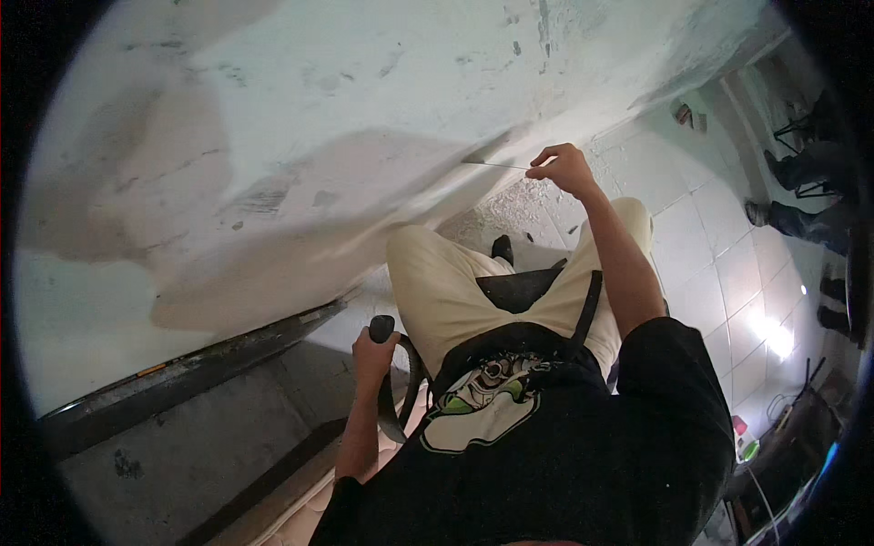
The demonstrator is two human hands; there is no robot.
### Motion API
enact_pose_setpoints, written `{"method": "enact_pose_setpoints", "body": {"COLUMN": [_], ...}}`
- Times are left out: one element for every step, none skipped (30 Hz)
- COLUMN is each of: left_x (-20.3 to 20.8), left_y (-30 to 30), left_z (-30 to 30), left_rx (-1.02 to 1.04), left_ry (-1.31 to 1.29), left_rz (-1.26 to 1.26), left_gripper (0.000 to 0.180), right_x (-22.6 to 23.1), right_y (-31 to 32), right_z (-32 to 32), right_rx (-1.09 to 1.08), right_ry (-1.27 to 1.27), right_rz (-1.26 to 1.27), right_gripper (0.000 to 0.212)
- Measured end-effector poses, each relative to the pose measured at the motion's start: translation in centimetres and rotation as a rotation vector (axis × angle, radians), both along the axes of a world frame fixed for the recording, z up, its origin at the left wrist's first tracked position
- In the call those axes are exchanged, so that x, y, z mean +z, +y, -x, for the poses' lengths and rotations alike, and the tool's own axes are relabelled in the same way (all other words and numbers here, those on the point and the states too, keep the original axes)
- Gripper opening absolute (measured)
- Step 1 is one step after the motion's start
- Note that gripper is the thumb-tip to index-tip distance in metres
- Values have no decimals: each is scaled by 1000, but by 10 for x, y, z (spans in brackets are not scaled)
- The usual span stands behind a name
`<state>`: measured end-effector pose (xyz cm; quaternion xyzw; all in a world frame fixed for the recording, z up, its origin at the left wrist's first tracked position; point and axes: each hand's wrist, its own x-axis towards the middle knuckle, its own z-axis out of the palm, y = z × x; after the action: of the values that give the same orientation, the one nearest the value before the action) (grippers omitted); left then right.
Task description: The person scrapes the wall with a putty knife while sitting in a chair.
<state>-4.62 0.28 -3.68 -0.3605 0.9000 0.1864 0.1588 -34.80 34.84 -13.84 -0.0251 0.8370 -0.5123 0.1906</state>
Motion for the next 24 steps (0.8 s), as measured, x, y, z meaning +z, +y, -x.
{"method": "enact_pose_setpoints", "body": {"left_x": [2,-2,-2,-3,-4,-4,-2,-1,-1,-2,-2,-6,-10,-11,-10,-7,-6,-7,-8,-5,-4,-3,-2,-3], "left_y": [2,-2,-6,-8,-7,-4,-1,-2,-4,-4,-3,-5,-8,-9,-9,-9,-8,-8,-8,-4,-5,-5,-7,-6], "left_z": [1,0,-3,-6,-4,-4,-1,2,0,-2,-4,-4,-2,-2,-4,-6,-6,-3,2,0,-1,-6,-5,-6], "left_rx": [-7,-20,-19,-7,3,3,4,5,5,8,14,20,23,22,23,11,0,1,-9,-21,-21,-20,-21,13], "left_ry": [10,6,4,12,23,17,23,33,33,18,5,7,32,52,50,45,44,48,58,59,62,58,63,48], "left_rz": [-1,20,17,-7,-35,-42,-41,-33,-33,-31,-30,-29,-28,-27,-27,-44,-62,-63,-40,-16,-16,-31,-43,-17], "left_gripper": [50,50,50,50,49,49,48,48,48,47,47,47,47,48,48,48,48,48,48,48,48,48,48,48], "right_x": [-3,-4,-5,-6,-10,-16,-21,-14,-14,-17,-12,-9,-9,-8,-7,-4,1,5,7,-2,-7,-11,-9,-2], "right_y": [4,7,10,15,15,9,6,2,5,11,15,8,5,3,2,7,8,8,7,2,0,0,-1,4], "right_z": [0,4,8,12,14,9,5,2,5,10,14,12,13,11,9,12,13,12,13,6,1,-9,-11,-9], "right_rx": [1,-10,-21,-39,-39,-28,-17,-4,-4,-13,-18,5,10,13,16,26,27,9,-9,0,-1,-19,-38,-28], "right_ry": [-4,-4,-5,-33,-32,1,33,23,23,-6,-33,20,22,20,18,49,52,30,8,16,19,-28,-64,-30], "right_rz": [-9,3,15,8,0,10,21,-4,-3,12,27,-51,-51,-39,-27,-48,-48,-54,-60,-50,-50,-2,50,-5], "right_gripper": [25,25,26,27,27,27,27,27,27,25,24,25,25,25,25,25,25,25,25,25,25,25,25,24]}}
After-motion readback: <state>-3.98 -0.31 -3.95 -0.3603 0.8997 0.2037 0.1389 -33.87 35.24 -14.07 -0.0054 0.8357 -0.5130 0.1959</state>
